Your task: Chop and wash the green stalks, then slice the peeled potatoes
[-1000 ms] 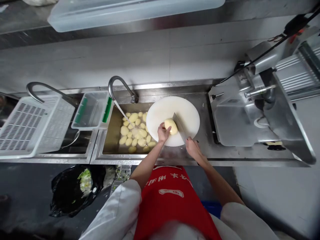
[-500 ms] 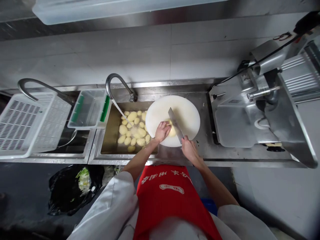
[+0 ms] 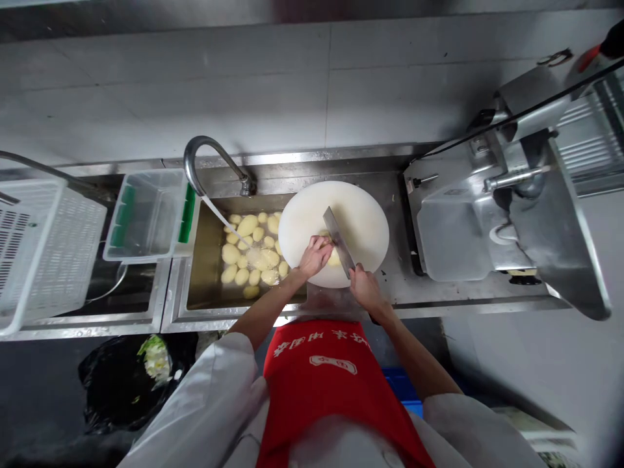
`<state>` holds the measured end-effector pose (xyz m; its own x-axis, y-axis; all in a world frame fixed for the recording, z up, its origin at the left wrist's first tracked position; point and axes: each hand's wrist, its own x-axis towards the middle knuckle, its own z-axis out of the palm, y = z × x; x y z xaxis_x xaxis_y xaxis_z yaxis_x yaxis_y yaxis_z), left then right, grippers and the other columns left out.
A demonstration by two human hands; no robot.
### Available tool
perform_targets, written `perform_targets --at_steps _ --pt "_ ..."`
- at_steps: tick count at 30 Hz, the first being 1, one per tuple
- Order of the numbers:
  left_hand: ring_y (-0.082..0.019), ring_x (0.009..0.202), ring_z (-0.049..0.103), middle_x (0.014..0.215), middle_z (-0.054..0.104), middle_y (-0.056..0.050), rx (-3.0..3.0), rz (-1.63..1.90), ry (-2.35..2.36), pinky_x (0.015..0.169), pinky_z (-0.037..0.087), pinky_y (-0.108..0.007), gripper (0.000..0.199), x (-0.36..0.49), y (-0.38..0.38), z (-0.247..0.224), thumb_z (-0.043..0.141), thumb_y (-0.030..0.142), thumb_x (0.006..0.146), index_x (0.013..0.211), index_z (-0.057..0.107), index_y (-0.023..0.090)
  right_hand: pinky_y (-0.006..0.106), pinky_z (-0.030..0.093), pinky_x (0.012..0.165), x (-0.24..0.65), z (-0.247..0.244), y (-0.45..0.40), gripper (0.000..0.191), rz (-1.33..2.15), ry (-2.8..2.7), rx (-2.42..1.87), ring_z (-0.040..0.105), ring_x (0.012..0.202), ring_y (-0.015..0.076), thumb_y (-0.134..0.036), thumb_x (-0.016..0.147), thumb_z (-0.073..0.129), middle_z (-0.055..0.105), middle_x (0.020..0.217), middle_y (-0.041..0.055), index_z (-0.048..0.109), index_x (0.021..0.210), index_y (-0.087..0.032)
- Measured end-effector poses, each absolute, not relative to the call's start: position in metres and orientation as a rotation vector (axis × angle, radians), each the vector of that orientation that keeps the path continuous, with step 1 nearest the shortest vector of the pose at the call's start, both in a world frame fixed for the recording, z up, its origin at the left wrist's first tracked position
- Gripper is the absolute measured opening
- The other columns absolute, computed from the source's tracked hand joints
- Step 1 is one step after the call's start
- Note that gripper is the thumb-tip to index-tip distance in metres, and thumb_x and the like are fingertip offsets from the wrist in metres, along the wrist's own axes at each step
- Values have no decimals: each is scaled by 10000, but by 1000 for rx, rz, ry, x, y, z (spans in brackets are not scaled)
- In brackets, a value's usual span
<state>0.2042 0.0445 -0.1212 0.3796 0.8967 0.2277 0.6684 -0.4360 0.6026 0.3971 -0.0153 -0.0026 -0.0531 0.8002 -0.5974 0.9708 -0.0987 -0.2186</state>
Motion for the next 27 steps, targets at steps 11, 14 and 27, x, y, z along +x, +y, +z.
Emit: perform_targets --at_steps 11,14,27 --pt "-299 1118 518 1151 606 -135 2045 868 1523 1050 509 -496 210 207 48 -116 546 347 1056 1064 703 209 288 476 901 362 -35 16 365 -1004 1896 1952 729 1160 270 -248 1143 288 739 1228 220 559 1329 -89" --pt "-327 1145 522 1185 580 -151 1964 845 1627 1053 509 -521 207 213 45 -113 659 343 988 1128 680 191 284 473 894 368 -38 19 379 -1033 1909 1922 730 1156 271 -278 1150 288 741 1226 219 569 1317 -85" --pt "-184 760 708 1123 707 -111 878 776 1563 632 616 -328 650 183 28 -119 864 358 804 1345 541 201 311 468 868 394 -21 30 397 -897 2004 1970 742 1079 289 -325 1151 312 764 1135 191 627 1299 -134"
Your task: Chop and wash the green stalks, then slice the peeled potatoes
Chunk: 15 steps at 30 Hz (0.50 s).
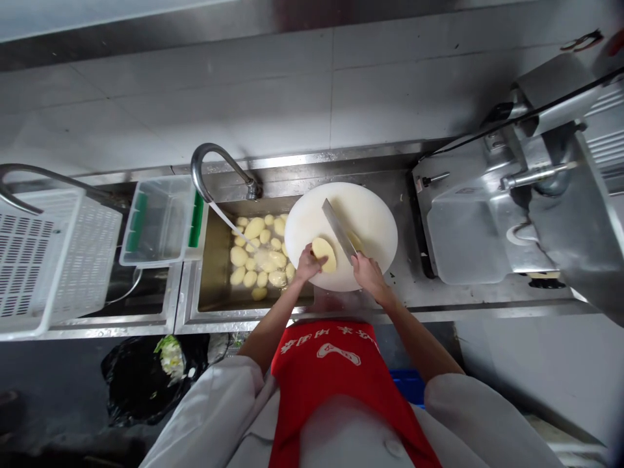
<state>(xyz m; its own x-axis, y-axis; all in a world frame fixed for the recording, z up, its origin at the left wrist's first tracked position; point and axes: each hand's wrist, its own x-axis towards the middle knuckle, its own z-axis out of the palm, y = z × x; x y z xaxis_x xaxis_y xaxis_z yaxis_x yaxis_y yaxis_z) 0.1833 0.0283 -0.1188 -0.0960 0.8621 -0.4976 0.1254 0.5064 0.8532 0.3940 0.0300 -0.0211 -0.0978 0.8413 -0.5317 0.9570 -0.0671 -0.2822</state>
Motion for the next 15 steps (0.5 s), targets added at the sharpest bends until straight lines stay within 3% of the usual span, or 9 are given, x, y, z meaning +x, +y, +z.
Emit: perform_targets --at_steps 5,10,15 --pt "-208 938 719 1058 715 -46 1018 829 1625 804 627 -349 611 195 25 -108 831 162 783 1308 527 234 308 470 840 396 -8 32 398 -792 2052 1968 757 1048 290 -332 1151 310 778 1088 179 629 1299 -146" --pt "-333 1344 554 1428 613 -150 1866 942 1702 1143 501 -561 506 187 1 -107 660 47 865 1331 607 235 307 474 821 407 -10 16 392 -758 2040 1907 763 1034 296 -338 1150 309 779 1076 190 626 1275 -146" --pt "-334 1296 559 1433 591 -176 2236 724 1510 1085 550 -544 400 170 -15 -131 684 336 998 1374 621 218 312 479 826 410 -15 -16 355 -810 1958 1820 766 1053 297 -331 1147 323 778 1093 193 596 1280 -146"
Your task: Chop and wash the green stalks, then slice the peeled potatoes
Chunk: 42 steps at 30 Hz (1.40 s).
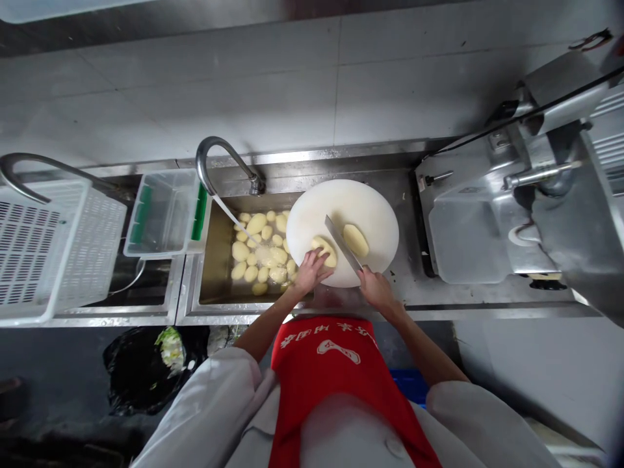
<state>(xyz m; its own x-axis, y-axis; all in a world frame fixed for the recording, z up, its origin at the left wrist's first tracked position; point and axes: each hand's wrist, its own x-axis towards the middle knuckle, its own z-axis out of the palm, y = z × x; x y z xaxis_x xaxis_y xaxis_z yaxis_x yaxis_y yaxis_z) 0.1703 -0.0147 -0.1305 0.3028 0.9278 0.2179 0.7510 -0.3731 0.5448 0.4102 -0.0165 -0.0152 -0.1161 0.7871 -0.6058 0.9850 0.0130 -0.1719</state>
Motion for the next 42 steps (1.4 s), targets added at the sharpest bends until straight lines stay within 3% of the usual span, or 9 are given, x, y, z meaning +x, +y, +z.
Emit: perform_targets --at_steps 4,10,16,22,27,33,39,42 --pt "-270 1164 602 1272 645 -149 2289 824 1497 997 584 -466 289 160 -2 -139 475 296 1103 1278 680 190 313 470 797 406 -11 -38 357 -862 1915 1781 772 1024 294 -323 1150 276 782 1061 177 555 1289 -148" --pt "-243 1009 578 1082 663 -110 2370 833 1455 901 586 -418 278 160 21 -137 459 263 1106 1085 725 188 311 451 769 405 8 -47 368 -896 1956 1677 770 1009 310 -341 1149 253 772 1022 175 551 1260 -157" --pt "-245 1027 571 1088 669 -114 2313 940 1442 920 577 -411 268 163 18 -141 469 258 1102 1113 725 182 335 489 797 399 5 -34 370 -899 1964 1653 767 1032 328 -310 1139 286 764 1049 216 575 1266 -116" --pt "-238 1033 583 1103 666 -103 2261 943 1471 928 576 -405 261 162 15 -143 481 268 1101 1121 734 207 364 539 917 350 -41 5 401 -950 2135 1703 749 1114 311 -227 1116 316 772 1150 208 651 1314 -130" --pt "-249 1084 589 1156 674 -121 2271 897 1473 969 562 -432 305 165 18 -143 461 293 1108 1180 742 200 327 523 927 353 -61 39 391 -1026 2195 1712 735 1132 304 -284 1127 373 765 1185 213 687 1261 -92" --pt "-296 1253 562 1318 680 -134 2263 758 1454 1053 508 -513 318 177 32 -149 516 367 1089 1269 732 217 275 487 884 399 -48 46 410 -913 2092 1767 726 1152 270 -355 1145 361 762 1206 205 670 1245 -105" --pt "-267 1079 573 1100 679 -129 2236 873 1490 988 538 -482 328 182 31 -161 432 313 1110 1040 726 185 337 514 854 393 -21 4 421 -680 2065 1720 771 1054 312 -308 1143 285 774 1104 226 595 1349 -111" --pt "-264 1075 575 1077 671 -112 2242 874 1485 989 535 -485 303 183 30 -164 427 271 1102 1029 711 197 352 524 855 392 -9 -10 416 -721 2046 1685 771 1056 326 -325 1143 279 771 1089 230 595 1319 -120"
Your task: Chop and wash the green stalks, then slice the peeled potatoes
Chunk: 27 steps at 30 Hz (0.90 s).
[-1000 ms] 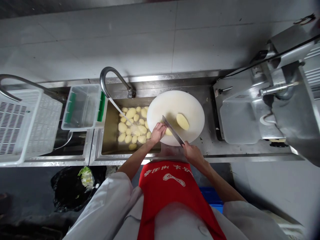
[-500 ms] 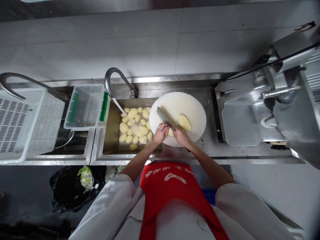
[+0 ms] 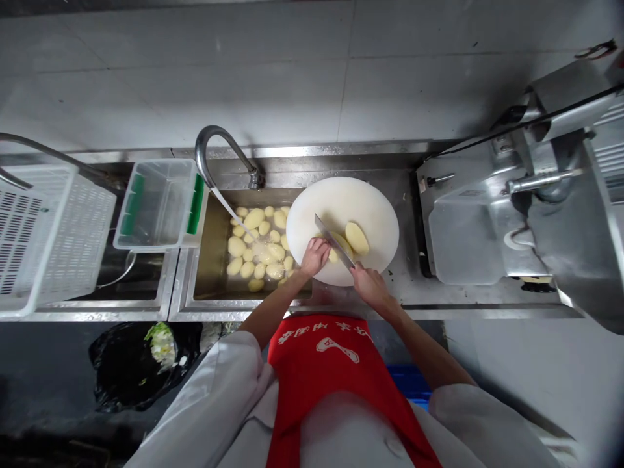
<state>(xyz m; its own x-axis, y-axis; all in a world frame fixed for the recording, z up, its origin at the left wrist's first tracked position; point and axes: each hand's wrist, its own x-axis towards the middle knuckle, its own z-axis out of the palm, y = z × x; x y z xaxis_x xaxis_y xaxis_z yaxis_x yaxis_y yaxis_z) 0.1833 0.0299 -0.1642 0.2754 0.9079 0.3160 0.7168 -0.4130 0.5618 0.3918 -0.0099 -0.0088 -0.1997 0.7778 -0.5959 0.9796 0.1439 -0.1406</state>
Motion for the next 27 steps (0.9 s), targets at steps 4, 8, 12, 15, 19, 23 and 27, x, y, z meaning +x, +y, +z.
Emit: perform_targets --at_steps 4,8,12,15,19,23,27 --pt "-263 1086 571 1068 666 -122 2213 855 1485 998 528 -478 280 185 30 -164 435 243 1093 1050 706 185 359 526 877 389 -9 -9 396 -805 2009 1674 762 1087 332 -313 1138 298 762 1114 241 598 1297 -108" --pt "-258 1105 572 1103 669 -128 2182 867 1506 1018 519 -475 286 186 28 -162 427 251 1100 1070 702 181 332 518 913 365 -29 7 403 -894 2021 1729 742 1150 304 -280 1140 284 756 1185 221 597 1319 -100" --pt "-253 1092 580 1099 669 -123 2183 927 1499 996 532 -462 289 185 26 -161 430 279 1109 1069 699 180 313 503 932 351 -41 25 393 -926 2075 1759 726 1167 279 -260 1135 306 750 1222 203 603 1335 -97" --pt "-256 1063 583 1084 672 -123 2178 919 1502 979 538 -462 287 182 25 -157 443 284 1104 1032 702 182 306 490 906 369 -34 30 395 -928 2103 1781 725 1141 289 -323 1135 341 761 1184 191 643 1282 -116" --pt "-294 1128 583 1174 687 -148 2219 798 1518 1006 521 -513 242 187 32 -146 499 255 1070 1099 726 178 332 478 864 414 -18 28 450 -789 2073 2063 728 1065 326 -379 1128 319 764 1098 211 637 1278 -98" --pt "-348 1320 572 1344 681 -158 2353 478 1303 1172 366 -664 415 212 61 -132 507 49 976 1293 713 222 353 478 832 458 -14 22 445 -701 2030 2305 721 989 337 -372 1092 357 758 1023 228 651 1217 -61" --pt "-351 1221 666 1243 745 -136 2365 108 1185 1210 250 -722 471 230 100 -121 516 -82 855 1110 780 214 345 477 776 490 -23 5 446 -781 1959 2483 704 825 288 -405 1062 367 739 857 173 681 1093 -90"
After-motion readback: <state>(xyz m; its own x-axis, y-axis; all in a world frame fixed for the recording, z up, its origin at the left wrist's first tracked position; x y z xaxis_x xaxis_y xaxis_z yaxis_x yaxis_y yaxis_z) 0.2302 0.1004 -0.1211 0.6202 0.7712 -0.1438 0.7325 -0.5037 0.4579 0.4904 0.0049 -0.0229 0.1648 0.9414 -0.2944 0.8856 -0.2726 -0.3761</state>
